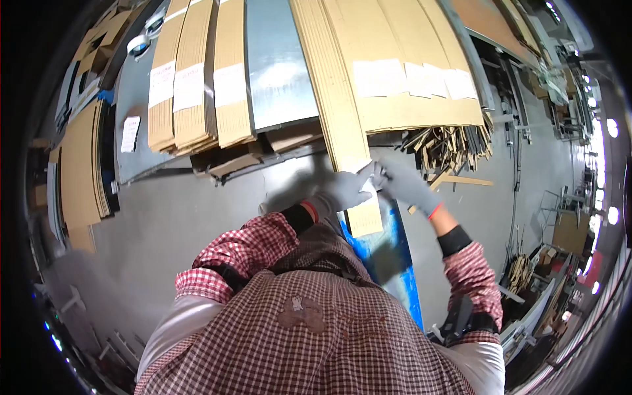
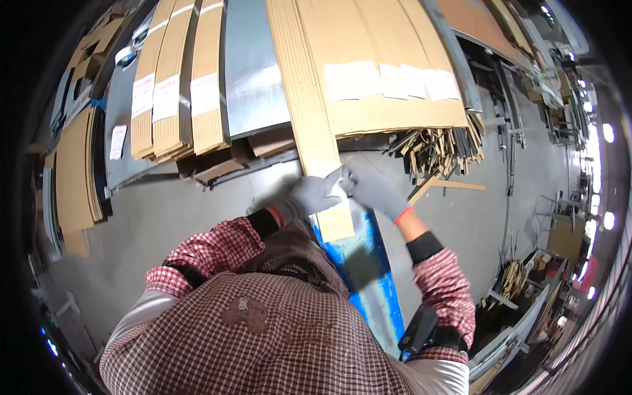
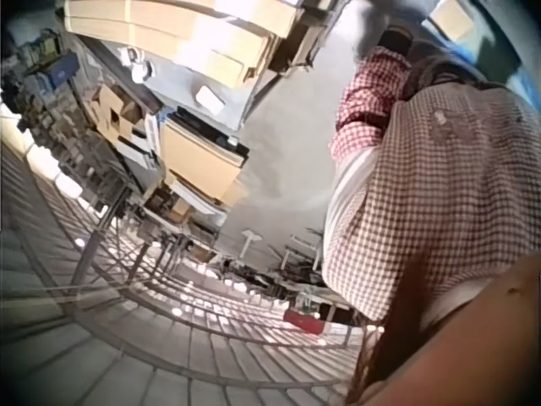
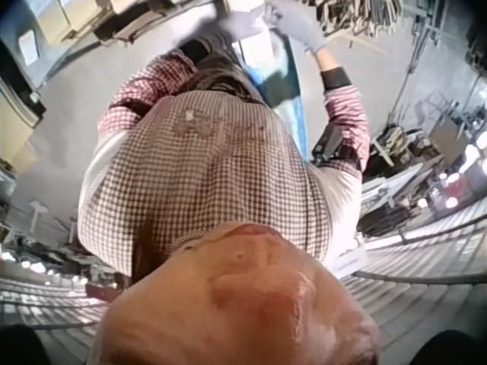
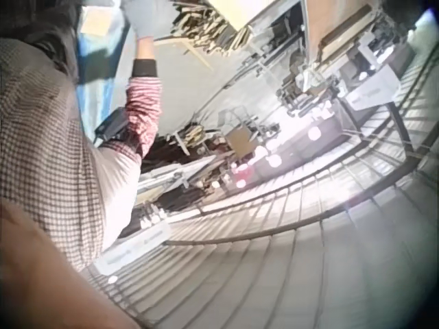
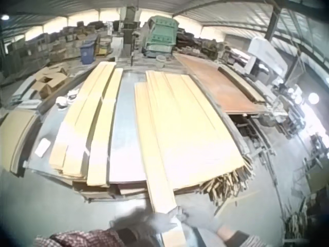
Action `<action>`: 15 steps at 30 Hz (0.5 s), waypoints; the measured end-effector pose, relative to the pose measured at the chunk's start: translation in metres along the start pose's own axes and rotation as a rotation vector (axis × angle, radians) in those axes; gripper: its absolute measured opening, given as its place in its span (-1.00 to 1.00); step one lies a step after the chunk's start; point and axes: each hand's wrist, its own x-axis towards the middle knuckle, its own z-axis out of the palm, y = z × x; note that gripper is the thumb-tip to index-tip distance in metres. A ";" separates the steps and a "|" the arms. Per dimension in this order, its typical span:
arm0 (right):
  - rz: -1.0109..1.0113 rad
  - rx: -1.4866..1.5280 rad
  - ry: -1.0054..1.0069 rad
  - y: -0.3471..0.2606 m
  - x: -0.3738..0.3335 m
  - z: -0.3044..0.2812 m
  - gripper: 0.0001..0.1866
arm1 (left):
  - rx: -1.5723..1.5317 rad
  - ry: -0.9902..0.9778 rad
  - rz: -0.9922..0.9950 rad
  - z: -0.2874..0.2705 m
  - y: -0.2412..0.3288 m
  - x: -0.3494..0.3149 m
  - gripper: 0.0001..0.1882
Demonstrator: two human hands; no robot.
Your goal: Apply adhesive tape to secure labels and group long boards for packaging.
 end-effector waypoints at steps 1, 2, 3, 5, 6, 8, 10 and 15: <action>-0.004 -0.220 -0.012 -0.003 0.008 -0.015 -0.89 | 0.048 -0.002 -0.119 -0.008 0.011 -0.006 -0.48; 0.021 -0.424 -0.160 0.022 0.017 -0.007 -0.85 | 0.154 0.178 0.019 0.015 0.000 -0.011 -0.49; -0.001 -0.427 -0.183 0.042 0.026 -0.001 -0.85 | 0.154 0.191 -0.011 0.019 0.003 -0.014 -0.49; -0.148 -0.397 -0.269 0.080 0.047 0.009 -0.80 | 0.419 0.096 -0.032 0.023 0.014 -0.009 -0.54; -0.159 -0.406 -0.275 0.123 0.052 0.012 -0.80 | 0.424 0.104 0.041 0.027 0.020 -0.002 -0.58; 0.267 -1.060 -0.399 0.206 0.043 0.015 -0.77 | 0.458 -0.061 0.126 0.020 0.037 0.018 -0.59; 0.284 -0.888 -0.121 0.187 0.056 0.012 -0.72 | 0.433 -0.370 0.147 -0.018 0.041 0.036 -0.66; -0.034 -0.288 0.260 0.051 0.058 0.029 -0.76 | -0.240 0.514 -0.680 -0.063 -0.033 0.009 -0.46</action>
